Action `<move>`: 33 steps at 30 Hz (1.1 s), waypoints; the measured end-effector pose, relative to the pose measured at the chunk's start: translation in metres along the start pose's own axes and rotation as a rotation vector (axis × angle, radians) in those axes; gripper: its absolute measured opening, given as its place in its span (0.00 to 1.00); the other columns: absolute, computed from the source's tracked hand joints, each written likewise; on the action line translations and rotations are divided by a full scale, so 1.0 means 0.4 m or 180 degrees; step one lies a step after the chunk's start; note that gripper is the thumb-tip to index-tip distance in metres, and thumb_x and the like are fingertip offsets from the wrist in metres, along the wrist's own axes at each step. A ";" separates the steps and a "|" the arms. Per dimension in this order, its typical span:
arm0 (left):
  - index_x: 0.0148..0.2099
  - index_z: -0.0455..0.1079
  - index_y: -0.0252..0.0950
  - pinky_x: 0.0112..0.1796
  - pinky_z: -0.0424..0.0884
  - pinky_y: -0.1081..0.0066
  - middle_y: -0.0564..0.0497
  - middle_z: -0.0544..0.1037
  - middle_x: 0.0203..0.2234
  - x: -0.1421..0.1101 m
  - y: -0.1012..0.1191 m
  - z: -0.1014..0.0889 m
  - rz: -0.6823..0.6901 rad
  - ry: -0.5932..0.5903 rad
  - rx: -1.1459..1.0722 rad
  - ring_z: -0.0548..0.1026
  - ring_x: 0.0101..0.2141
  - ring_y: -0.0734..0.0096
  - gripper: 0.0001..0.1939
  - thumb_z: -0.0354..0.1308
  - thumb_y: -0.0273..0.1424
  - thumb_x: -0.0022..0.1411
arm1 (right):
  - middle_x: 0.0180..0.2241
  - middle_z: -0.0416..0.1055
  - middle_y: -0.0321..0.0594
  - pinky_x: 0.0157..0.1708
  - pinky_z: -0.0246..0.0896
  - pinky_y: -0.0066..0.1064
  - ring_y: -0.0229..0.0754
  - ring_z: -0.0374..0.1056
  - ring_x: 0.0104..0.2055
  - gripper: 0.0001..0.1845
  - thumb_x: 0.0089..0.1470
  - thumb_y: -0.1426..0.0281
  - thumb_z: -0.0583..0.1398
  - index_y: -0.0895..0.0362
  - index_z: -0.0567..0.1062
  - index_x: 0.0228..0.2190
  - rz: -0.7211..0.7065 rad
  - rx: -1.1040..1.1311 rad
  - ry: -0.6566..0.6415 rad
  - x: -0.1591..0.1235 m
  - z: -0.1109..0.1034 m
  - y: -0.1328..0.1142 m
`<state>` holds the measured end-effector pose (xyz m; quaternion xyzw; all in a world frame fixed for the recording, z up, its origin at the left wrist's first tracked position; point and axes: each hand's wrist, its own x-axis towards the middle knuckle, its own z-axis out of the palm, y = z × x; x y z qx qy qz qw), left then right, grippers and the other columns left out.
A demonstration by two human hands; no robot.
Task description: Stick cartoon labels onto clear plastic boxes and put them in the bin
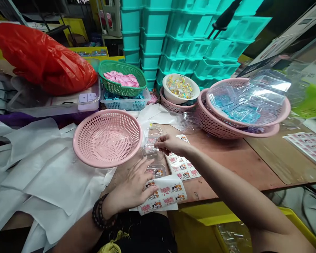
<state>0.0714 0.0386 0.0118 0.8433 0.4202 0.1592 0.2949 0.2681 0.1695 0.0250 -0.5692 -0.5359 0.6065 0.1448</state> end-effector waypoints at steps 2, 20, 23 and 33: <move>0.43 0.74 0.37 0.65 0.54 0.45 0.44 0.56 0.69 0.003 -0.001 -0.002 -0.0036 -0.0062 0.0037 0.49 0.69 0.47 0.10 0.57 0.38 0.67 | 0.13 0.62 0.30 0.14 0.47 0.23 0.28 0.54 0.13 0.19 0.50 0.70 0.68 0.59 0.67 0.16 0.0119 -0.0122 -0.0011 0.006 -0.002 -0.014; 0.46 0.77 0.36 0.66 0.48 0.46 0.42 0.40 0.71 0.026 -0.033 0.009 -0.0379 -0.0398 -0.0392 0.38 0.70 0.47 0.14 0.60 0.40 0.64 | 0.12 0.62 0.29 0.10 0.43 0.22 0.26 0.50 0.11 0.17 0.53 0.78 0.63 0.60 0.68 0.16 0.0539 -0.0601 0.0191 0.015 0.012 -0.053; 0.48 0.77 0.36 0.66 0.48 0.47 0.41 0.41 0.71 0.027 -0.034 0.005 -0.0464 -0.0461 -0.0434 0.39 0.70 0.48 0.15 0.60 0.39 0.64 | 0.12 0.62 0.29 0.10 0.43 0.22 0.26 0.50 0.11 0.18 0.54 0.78 0.62 0.59 0.67 0.16 0.0557 -0.0616 0.0160 0.017 0.012 -0.049; 0.49 0.77 0.35 0.66 0.48 0.49 0.38 0.44 0.70 0.026 -0.036 0.006 -0.0528 -0.0543 -0.0469 0.40 0.70 0.51 0.17 0.60 0.40 0.63 | 0.13 0.61 0.29 0.11 0.46 0.22 0.26 0.52 0.11 0.17 0.54 0.78 0.61 0.59 0.68 0.16 0.0531 -0.0734 0.0123 0.021 0.008 -0.046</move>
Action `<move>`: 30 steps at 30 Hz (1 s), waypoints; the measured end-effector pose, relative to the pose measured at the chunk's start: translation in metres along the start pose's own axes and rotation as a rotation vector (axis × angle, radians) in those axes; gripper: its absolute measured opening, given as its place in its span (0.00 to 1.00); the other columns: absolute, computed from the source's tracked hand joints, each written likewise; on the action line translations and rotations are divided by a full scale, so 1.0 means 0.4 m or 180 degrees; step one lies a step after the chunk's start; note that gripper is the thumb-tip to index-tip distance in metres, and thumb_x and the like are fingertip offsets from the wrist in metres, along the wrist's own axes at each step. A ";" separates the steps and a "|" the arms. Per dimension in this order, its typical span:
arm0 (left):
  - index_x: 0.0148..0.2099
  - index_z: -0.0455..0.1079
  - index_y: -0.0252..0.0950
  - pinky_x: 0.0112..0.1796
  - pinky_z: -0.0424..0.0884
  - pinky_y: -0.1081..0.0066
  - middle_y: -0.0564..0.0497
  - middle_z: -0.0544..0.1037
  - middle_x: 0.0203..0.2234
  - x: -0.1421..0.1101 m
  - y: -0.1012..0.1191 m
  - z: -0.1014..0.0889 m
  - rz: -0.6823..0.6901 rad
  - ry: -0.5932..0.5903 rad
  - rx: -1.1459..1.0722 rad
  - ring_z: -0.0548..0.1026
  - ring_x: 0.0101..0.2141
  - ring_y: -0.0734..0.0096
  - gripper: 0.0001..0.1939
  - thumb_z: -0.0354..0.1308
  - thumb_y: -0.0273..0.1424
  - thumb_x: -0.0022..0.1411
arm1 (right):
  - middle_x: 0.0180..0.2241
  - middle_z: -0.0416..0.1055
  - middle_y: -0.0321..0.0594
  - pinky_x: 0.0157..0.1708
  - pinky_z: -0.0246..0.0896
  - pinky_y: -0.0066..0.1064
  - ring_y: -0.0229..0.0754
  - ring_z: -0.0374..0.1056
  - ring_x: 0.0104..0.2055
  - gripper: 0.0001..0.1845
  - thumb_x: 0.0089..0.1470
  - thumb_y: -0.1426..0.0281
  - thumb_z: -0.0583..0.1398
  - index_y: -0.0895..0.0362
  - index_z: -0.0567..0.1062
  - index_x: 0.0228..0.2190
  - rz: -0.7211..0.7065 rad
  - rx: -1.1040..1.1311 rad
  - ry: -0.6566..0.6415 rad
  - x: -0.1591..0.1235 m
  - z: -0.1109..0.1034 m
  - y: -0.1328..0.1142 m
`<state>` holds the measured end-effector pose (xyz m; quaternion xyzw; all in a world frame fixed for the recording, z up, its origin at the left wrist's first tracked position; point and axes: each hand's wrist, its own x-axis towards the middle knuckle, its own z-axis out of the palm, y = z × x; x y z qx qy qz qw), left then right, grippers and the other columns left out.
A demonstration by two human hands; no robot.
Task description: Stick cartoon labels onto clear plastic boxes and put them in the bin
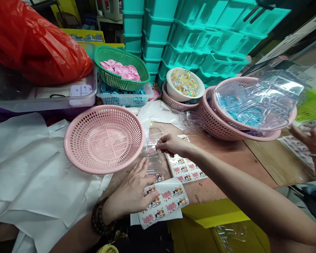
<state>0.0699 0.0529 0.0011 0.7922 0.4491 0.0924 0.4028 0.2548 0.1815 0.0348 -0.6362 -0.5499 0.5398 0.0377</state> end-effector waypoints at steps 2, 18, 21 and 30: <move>0.48 0.77 0.35 0.66 0.48 0.49 0.39 0.44 0.70 -0.001 0.000 0.000 0.0013 0.0014 0.0000 0.40 0.70 0.51 0.16 0.60 0.40 0.63 | 0.13 0.61 0.28 0.11 0.46 0.21 0.26 0.52 0.11 0.15 0.54 0.77 0.62 0.60 0.69 0.17 -0.0022 -0.0021 -0.0003 0.001 -0.002 0.004; 0.49 0.77 0.38 0.66 0.50 0.46 0.43 0.47 0.70 -0.004 0.001 -0.003 0.0012 0.0084 -0.0018 0.43 0.70 0.49 0.16 0.60 0.40 0.63 | 0.13 0.62 0.30 0.11 0.45 0.23 0.27 0.51 0.12 0.16 0.51 0.73 0.64 0.58 0.67 0.16 -0.0058 0.0018 0.0041 -0.014 0.000 0.005; 0.50 0.76 0.37 0.65 0.50 0.45 0.42 0.47 0.70 -0.004 0.001 -0.003 0.0001 0.0067 -0.0031 0.43 0.70 0.49 0.16 0.60 0.40 0.63 | 0.13 0.62 0.29 0.11 0.45 0.22 0.27 0.51 0.12 0.17 0.51 0.74 0.63 0.58 0.66 0.16 -0.0040 0.0057 0.0033 -0.015 0.000 0.007; 0.51 0.76 0.37 0.65 0.52 0.45 0.42 0.48 0.70 -0.003 0.005 -0.007 -0.0013 0.0042 -0.0013 0.44 0.70 0.48 0.18 0.59 0.40 0.64 | 0.16 0.65 0.31 0.12 0.50 0.22 0.28 0.54 0.14 0.11 0.51 0.74 0.63 0.59 0.70 0.20 -0.0060 -0.0344 0.0242 -0.020 0.009 0.011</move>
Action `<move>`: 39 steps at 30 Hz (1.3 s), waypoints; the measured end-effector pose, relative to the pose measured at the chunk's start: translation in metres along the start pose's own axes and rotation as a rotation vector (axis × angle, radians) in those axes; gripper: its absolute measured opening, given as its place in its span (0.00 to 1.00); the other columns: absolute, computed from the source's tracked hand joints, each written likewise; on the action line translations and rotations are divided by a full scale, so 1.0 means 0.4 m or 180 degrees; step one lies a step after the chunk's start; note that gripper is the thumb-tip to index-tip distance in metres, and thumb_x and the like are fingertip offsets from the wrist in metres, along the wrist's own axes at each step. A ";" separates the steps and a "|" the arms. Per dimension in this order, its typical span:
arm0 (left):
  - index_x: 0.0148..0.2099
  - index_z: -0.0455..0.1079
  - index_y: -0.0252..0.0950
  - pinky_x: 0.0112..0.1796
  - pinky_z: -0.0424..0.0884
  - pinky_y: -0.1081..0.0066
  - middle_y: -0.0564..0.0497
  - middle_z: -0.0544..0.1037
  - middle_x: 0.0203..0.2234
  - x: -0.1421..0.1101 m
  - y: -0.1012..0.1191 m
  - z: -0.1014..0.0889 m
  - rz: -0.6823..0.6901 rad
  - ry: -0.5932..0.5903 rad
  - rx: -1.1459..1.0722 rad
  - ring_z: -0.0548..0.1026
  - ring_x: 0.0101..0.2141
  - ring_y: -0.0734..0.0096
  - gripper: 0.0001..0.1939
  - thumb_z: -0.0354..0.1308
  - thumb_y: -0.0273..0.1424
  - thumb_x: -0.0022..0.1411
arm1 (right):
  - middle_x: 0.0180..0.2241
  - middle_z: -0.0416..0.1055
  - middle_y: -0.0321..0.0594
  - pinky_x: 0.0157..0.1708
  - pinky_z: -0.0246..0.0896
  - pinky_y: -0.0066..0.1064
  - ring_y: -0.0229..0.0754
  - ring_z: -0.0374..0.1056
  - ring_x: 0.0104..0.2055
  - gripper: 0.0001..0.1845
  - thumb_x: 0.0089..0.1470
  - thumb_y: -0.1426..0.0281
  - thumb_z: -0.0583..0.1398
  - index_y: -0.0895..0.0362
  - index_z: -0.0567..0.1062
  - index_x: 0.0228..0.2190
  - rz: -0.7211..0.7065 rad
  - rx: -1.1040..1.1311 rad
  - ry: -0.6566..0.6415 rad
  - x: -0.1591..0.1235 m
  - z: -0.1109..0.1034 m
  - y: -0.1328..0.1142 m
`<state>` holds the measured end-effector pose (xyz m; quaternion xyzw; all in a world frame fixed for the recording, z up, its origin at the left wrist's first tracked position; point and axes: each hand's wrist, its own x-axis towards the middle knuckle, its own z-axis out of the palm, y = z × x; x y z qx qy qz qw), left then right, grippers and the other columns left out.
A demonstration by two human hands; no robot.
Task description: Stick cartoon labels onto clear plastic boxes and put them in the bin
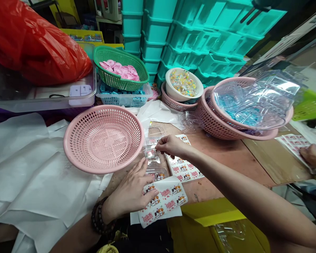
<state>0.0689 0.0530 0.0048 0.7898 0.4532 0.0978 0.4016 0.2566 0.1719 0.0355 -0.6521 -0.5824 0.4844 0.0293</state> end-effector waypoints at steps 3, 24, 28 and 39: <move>0.51 0.76 0.37 0.65 0.52 0.46 0.42 0.48 0.70 0.000 0.001 -0.002 -0.0029 -0.0036 0.0019 0.43 0.70 0.48 0.17 0.59 0.40 0.63 | 0.19 0.67 0.31 0.14 0.52 0.23 0.29 0.56 0.16 0.08 0.51 0.72 0.64 0.59 0.72 0.22 -0.0033 -0.0258 0.0054 -0.006 0.007 0.001; 0.52 0.75 0.38 0.65 0.53 0.46 0.44 0.50 0.70 -0.004 0.004 -0.005 0.0029 0.0089 0.0037 0.45 0.70 0.49 0.18 0.57 0.41 0.65 | 0.20 0.74 0.41 0.23 0.59 0.27 0.38 0.68 0.20 0.09 0.57 0.73 0.58 0.60 0.78 0.29 -0.0103 -0.1078 0.0559 -0.082 0.028 -0.006; 0.45 0.77 0.39 0.64 0.55 0.45 0.45 0.52 0.70 -0.005 0.010 -0.007 0.0023 0.0137 0.0102 0.47 0.69 0.47 0.15 0.57 0.42 0.65 | 0.32 0.80 0.51 0.34 0.63 0.30 0.48 0.75 0.36 0.12 0.55 0.70 0.61 0.63 0.80 0.39 -0.0192 -0.1596 0.0866 -0.076 0.027 0.031; 0.51 0.76 0.38 0.65 0.54 0.48 0.42 0.51 0.70 -0.004 0.007 0.001 -0.0064 0.0138 0.0062 0.47 0.69 0.50 0.18 0.60 0.40 0.63 | 0.30 0.79 0.45 0.33 0.60 0.28 0.43 0.74 0.30 0.19 0.62 0.68 0.53 0.62 0.80 0.45 -0.0358 -0.1134 0.0794 -0.085 0.012 0.081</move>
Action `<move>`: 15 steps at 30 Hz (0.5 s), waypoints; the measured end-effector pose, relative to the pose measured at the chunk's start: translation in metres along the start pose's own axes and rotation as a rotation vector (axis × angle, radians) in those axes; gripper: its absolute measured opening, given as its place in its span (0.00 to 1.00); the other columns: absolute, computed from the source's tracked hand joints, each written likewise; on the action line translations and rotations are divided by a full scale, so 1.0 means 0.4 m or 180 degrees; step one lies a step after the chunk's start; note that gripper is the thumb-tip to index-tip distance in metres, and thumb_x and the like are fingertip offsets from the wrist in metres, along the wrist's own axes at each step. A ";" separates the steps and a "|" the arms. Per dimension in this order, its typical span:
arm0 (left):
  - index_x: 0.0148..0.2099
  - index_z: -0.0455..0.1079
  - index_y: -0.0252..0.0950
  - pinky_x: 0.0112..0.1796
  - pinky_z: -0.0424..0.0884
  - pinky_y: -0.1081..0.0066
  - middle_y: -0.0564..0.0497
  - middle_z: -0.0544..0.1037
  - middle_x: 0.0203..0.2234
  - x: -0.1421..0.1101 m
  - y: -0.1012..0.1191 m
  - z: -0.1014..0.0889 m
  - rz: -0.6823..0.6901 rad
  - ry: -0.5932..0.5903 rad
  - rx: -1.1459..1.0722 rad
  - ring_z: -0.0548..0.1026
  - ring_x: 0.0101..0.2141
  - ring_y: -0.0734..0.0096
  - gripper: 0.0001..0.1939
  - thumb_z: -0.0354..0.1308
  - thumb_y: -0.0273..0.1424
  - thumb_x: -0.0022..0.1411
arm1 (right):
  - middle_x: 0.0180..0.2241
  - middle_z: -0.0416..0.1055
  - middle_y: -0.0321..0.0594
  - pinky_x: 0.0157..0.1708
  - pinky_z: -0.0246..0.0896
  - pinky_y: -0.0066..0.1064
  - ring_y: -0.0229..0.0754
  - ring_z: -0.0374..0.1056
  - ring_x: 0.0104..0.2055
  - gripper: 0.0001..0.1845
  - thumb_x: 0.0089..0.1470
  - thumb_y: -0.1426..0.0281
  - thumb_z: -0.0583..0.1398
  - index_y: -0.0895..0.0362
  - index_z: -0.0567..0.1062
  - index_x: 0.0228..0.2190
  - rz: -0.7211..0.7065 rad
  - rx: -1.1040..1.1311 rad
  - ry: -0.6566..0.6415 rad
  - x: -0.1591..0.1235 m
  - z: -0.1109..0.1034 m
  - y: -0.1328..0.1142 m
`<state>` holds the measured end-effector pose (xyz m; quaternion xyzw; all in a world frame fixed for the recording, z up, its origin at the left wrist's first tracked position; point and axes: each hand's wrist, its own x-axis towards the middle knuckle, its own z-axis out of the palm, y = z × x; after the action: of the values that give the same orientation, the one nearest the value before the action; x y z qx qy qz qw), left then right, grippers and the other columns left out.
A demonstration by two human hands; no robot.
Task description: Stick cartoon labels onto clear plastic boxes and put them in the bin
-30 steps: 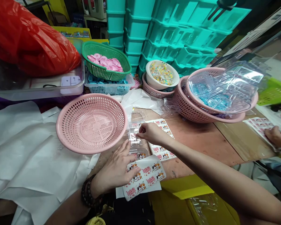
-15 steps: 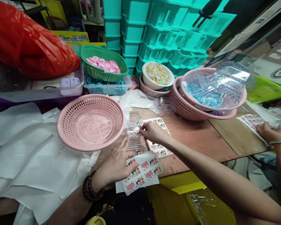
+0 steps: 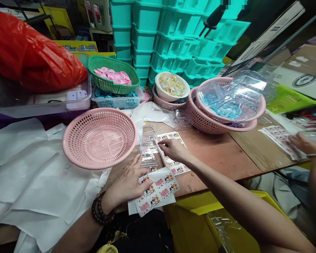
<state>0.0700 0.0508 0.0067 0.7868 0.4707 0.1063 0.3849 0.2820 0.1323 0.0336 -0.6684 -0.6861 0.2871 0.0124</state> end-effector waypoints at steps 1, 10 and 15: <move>0.51 0.76 0.38 0.65 0.54 0.48 0.42 0.51 0.69 0.000 0.001 0.000 -0.0007 0.0004 0.0003 0.47 0.69 0.50 0.18 0.60 0.40 0.62 | 0.31 0.79 0.45 0.33 0.60 0.29 0.43 0.73 0.31 0.20 0.62 0.67 0.54 0.62 0.80 0.47 -0.0028 0.0081 -0.0028 0.003 0.002 0.002; 0.46 0.78 0.38 0.65 0.50 0.45 0.42 0.55 0.69 -0.028 0.000 -0.015 0.0207 0.0179 -0.0064 0.48 0.69 0.48 0.14 0.59 0.39 0.64 | 0.24 0.68 0.32 0.29 0.55 0.28 0.38 0.64 0.26 0.30 0.44 0.65 0.69 0.63 0.74 0.49 -0.0403 0.0576 -0.0448 0.028 0.024 0.047; 0.38 0.77 0.39 0.48 0.77 0.61 0.45 0.79 0.49 -0.178 -0.003 -0.075 0.0371 0.0186 -0.0654 0.77 0.51 0.57 0.09 0.57 0.35 0.66 | 0.20 0.61 0.26 0.25 0.50 0.27 0.34 0.57 0.22 0.20 0.42 0.65 0.67 0.58 0.73 0.39 -0.0622 0.0964 -0.0089 0.021 0.043 0.094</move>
<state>0.0153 0.0079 0.0400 0.7658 0.4218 0.1990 0.4428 0.3084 0.1315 0.0007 -0.5850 -0.6968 0.3938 0.1313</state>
